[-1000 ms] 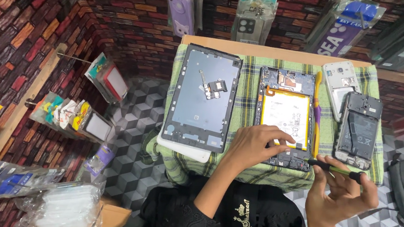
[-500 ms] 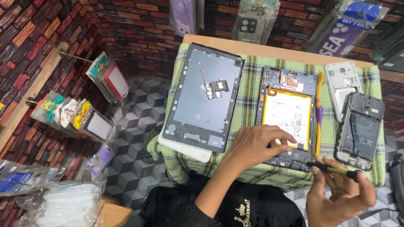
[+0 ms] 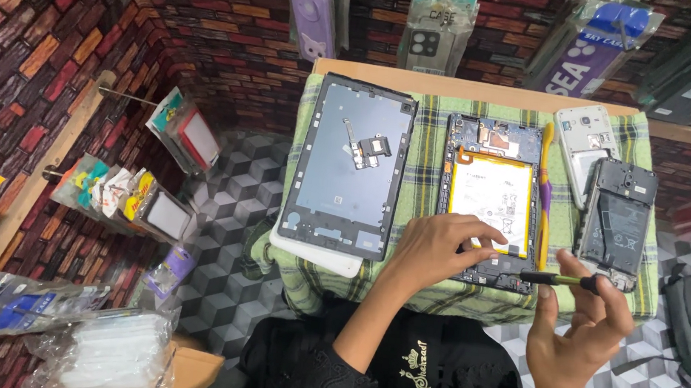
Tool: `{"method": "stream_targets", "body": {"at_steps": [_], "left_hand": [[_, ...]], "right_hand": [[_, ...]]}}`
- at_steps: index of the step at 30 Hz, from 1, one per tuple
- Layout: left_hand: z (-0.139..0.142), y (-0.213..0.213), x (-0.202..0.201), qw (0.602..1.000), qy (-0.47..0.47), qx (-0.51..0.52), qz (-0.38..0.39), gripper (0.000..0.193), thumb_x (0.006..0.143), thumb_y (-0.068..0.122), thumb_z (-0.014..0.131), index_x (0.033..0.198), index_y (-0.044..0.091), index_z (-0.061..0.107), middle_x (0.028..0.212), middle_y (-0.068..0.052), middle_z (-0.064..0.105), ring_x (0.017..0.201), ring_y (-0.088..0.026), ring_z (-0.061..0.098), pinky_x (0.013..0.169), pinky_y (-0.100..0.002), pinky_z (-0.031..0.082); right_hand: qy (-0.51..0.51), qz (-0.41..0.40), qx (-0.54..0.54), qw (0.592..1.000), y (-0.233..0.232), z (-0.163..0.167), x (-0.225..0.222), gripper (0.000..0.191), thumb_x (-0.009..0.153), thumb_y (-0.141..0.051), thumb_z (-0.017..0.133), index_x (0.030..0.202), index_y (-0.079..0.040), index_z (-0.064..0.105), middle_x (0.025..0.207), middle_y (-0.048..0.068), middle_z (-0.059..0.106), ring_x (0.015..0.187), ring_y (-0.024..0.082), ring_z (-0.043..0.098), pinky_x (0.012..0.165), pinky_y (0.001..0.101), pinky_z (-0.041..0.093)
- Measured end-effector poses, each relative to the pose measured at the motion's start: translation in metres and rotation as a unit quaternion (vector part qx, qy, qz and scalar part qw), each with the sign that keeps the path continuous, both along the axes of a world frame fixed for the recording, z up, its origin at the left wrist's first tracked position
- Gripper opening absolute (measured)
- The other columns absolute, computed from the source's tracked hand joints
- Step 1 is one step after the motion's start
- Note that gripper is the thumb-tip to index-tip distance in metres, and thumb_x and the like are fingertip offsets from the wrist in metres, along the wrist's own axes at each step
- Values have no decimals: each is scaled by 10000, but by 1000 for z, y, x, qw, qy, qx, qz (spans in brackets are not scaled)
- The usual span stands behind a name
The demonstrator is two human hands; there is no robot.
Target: The person uses a screwdriver to remove screws from a disassembled tablet and carefully detaches internal components, including the battery and circuit boards. The person places removed parts on the work surface and continues to separate the motherboard from the chassis.
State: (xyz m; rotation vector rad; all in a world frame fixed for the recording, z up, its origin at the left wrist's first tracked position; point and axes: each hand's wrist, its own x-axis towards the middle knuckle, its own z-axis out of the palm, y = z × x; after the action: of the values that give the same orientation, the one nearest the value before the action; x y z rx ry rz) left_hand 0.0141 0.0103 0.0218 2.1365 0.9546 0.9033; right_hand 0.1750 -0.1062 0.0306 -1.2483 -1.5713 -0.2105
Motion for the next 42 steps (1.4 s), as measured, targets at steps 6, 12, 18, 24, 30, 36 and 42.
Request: {"method": "stream_targets", "body": {"at_steps": [6,12,18,24,30,36,42], "left_hand": [[-1,1,-1,1000,-4,-3,3,185,885,340,739,1067,329,768,990,145,781,766,-35,737,639,-237,554],[1,0,-1,1000,0,-8,3,208,907,315,717,1110,334,758,1010,143,787,814,-39,749,667,-242,569],[4,-1,-4,1000,-2,-6,7,214,905,321,718,1115,318,761,973,120,792,827,-48,749,665,-260,562],[5,0,-7,1000,5,-15,7,213,886,348,736,1093,312,772,915,96,783,776,-66,743,625,-277,543],[6,-1,-8,1000,-2,-7,6,206,886,353,733,1083,310,774,911,88,781,774,-72,741,624,-277,545],[6,0,-8,1000,5,-7,11,207,890,356,732,1085,304,775,909,88,782,769,-73,740,626,-282,545],[4,1,-7,1000,8,-17,14,199,886,361,732,1073,313,779,915,101,788,764,-58,740,617,-272,542]], "right_hand": [[31,-35,-21,999,5,-4,9,647,922,82,778,1389,-32,345,1169,224,644,1093,293,687,950,367,546],[-14,-69,20,997,9,-13,10,671,872,42,839,1339,-58,367,1099,239,638,1001,292,712,908,375,585],[47,40,-47,997,9,-4,5,588,1018,115,666,1454,-84,325,1191,197,685,1071,275,745,941,326,592],[18,30,-53,998,15,7,0,753,889,106,759,1433,-81,273,1270,208,701,1028,283,725,937,383,538],[10,-15,-19,1000,20,10,-1,791,827,65,844,1380,-100,303,1072,177,664,926,275,721,884,381,556],[22,51,-58,997,15,8,-2,642,919,135,699,1397,-96,339,1176,180,724,1029,300,755,871,349,574],[37,33,-71,996,14,9,4,613,1007,121,675,1432,-50,268,1220,207,699,1051,263,735,931,325,539]]}}
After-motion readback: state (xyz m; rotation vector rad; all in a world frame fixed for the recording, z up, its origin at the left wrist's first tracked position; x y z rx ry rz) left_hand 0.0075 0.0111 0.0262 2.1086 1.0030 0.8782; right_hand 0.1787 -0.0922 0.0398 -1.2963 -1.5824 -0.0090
